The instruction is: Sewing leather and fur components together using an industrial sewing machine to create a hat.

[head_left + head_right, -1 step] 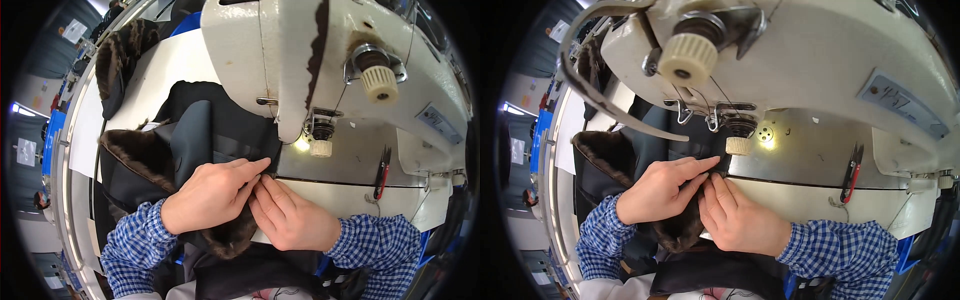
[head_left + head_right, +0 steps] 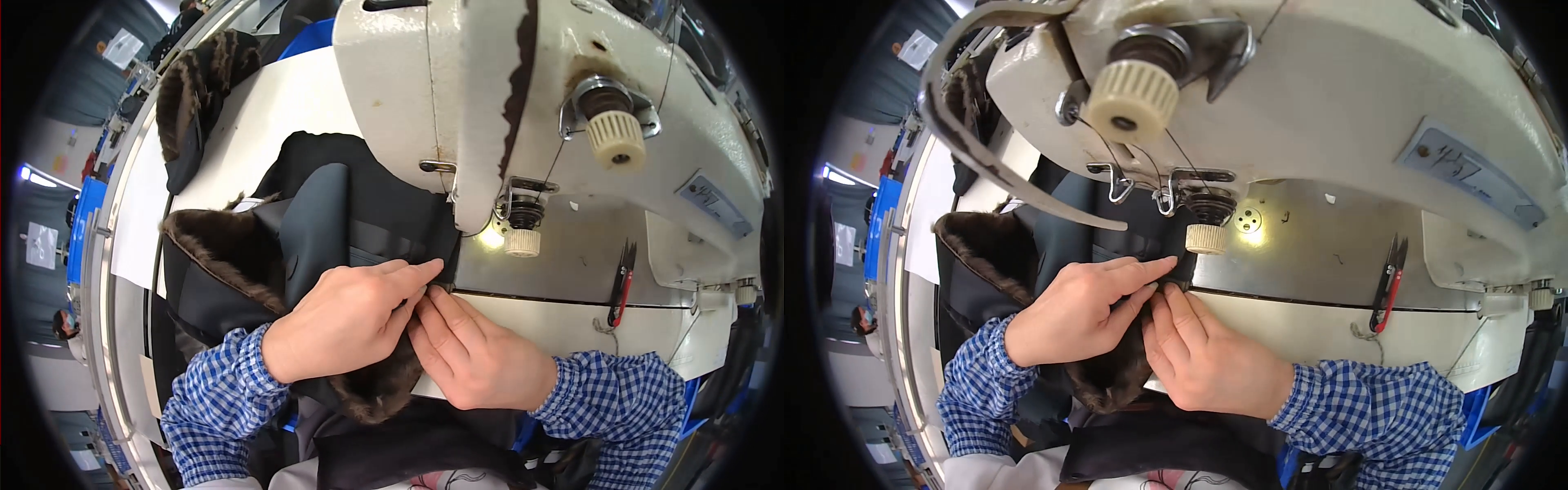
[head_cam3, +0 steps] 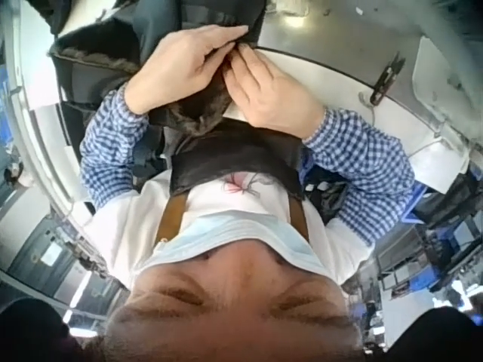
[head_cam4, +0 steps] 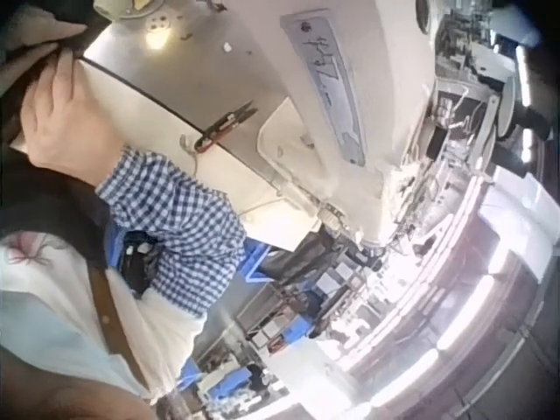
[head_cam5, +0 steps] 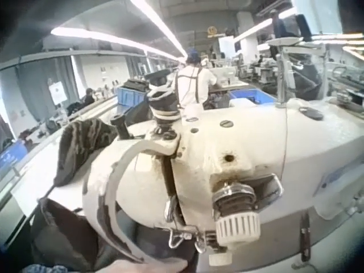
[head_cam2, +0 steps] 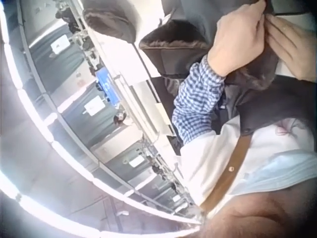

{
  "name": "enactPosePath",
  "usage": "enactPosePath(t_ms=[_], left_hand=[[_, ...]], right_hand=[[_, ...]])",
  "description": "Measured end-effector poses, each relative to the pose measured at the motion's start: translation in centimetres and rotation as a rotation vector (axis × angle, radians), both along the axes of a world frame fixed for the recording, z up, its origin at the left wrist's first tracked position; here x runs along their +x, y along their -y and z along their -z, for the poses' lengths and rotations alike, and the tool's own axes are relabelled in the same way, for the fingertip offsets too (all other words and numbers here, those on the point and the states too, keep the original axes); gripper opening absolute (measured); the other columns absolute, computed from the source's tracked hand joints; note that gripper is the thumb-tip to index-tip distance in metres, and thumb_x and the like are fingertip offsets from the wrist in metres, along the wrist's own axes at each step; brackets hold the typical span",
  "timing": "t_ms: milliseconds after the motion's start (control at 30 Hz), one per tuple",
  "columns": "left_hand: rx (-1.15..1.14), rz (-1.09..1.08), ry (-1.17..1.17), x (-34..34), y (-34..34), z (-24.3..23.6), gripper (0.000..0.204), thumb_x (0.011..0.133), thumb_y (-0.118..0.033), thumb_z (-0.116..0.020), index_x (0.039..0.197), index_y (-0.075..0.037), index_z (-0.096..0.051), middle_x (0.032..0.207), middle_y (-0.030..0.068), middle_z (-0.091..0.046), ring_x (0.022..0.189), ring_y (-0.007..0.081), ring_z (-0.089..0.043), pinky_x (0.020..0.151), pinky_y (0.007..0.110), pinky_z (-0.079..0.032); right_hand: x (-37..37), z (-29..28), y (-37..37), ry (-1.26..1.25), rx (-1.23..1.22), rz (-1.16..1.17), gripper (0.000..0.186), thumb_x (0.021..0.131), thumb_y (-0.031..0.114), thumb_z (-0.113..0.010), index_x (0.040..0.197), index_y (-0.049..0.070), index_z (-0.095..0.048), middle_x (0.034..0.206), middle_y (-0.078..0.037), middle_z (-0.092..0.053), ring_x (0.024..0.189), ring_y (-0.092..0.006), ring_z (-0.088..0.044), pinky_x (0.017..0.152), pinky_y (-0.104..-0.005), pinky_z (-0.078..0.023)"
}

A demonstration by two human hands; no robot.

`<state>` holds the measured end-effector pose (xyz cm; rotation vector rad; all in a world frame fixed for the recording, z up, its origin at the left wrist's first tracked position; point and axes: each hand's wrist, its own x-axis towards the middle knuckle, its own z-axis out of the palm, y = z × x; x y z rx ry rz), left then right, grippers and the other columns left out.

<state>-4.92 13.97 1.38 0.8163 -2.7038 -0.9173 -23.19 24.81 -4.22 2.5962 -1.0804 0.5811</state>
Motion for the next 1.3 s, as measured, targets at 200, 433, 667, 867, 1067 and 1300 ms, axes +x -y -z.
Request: enactPosePath(t_ms=[200,433,667,867,1067,1300], left_hand=[[-0.029,0.049,-0.019,-0.3,-0.1,0.0,0.039,0.090,0.003,-0.062,0.129,0.003,-0.065,0.099,0.0213,-0.071,0.085,0.0385,-0.070,0.071,0.041,-0.057],[-0.079,0.058,0.067,-1.2,-0.5,-1.0,0.041,0.088,0.003,-0.063,0.128,0.005,-0.065,0.098,0.0212,-0.071,0.081,0.0388,-0.070,0.070,0.041,-0.057],[-0.109,0.043,0.060,-1.4,0.0,-0.9,0.036,0.089,0.001,-0.063,0.124,0.005,-0.065,0.098,0.0213,-0.071,0.082,0.0393,-0.070,0.069,0.043,-0.057],[-0.161,0.079,0.047,-1.8,0.7,-0.7,0.038,0.085,-0.001,-0.062,0.122,0.007,-0.066,0.101,0.0198,-0.072,0.084,0.0379,-0.071,0.070,0.043,-0.058],[-0.166,0.059,0.143,-2.4,1.2,-1.3,0.036,0.088,-0.002,-0.060,0.122,0.005,-0.067,0.096,0.0236,-0.072,0.081,0.0390,-0.070,0.068,0.045,-0.057],[-0.140,0.041,0.087,-2.2,1.6,-0.8,0.032,0.094,-0.006,-0.061,0.124,0.004,-0.068,0.097,0.0224,-0.072,0.082,0.0403,-0.070,0.071,0.043,-0.057]], right_hand=[[-0.4,-0.1,-0.1,0.039,0.005,-0.011,0.042,0.076,0.012,-0.065,0.111,-0.009,-0.071,0.113,-0.026,-0.071,0.115,-0.0397,-0.067,0.102,-0.0440,-0.057],[-0.6,-0.3,0.0,0.083,0.026,-0.028,0.040,0.075,0.013,-0.064,0.107,-0.010,-0.071,0.111,-0.027,-0.070,0.115,-0.0407,-0.067,0.103,-0.0457,-0.056],[-0.8,-0.3,0.6,0.115,0.028,-0.025,0.040,0.074,0.011,-0.065,0.107,-0.012,-0.070,0.112,-0.028,-0.069,0.114,-0.0416,-0.066,0.103,-0.0466,-0.056],[-1.0,0.4,1.2,0.124,-0.028,-0.014,0.042,0.074,0.016,-0.065,0.105,-0.012,-0.069,0.111,-0.031,-0.068,0.113,-0.0447,-0.066,0.104,-0.0502,-0.054],[-1.2,0.3,1.9,0.116,-0.003,0.016,0.039,0.074,0.015,-0.065,0.103,-0.012,-0.069,0.109,-0.029,-0.068,0.114,-0.0414,-0.064,0.105,-0.0477,-0.053],[-1.0,0.2,1.8,0.195,0.062,0.037,0.043,0.072,0.010,-0.066,0.108,-0.013,-0.068,0.115,-0.027,-0.067,0.119,-0.0409,-0.063,0.106,-0.0472,-0.054]])
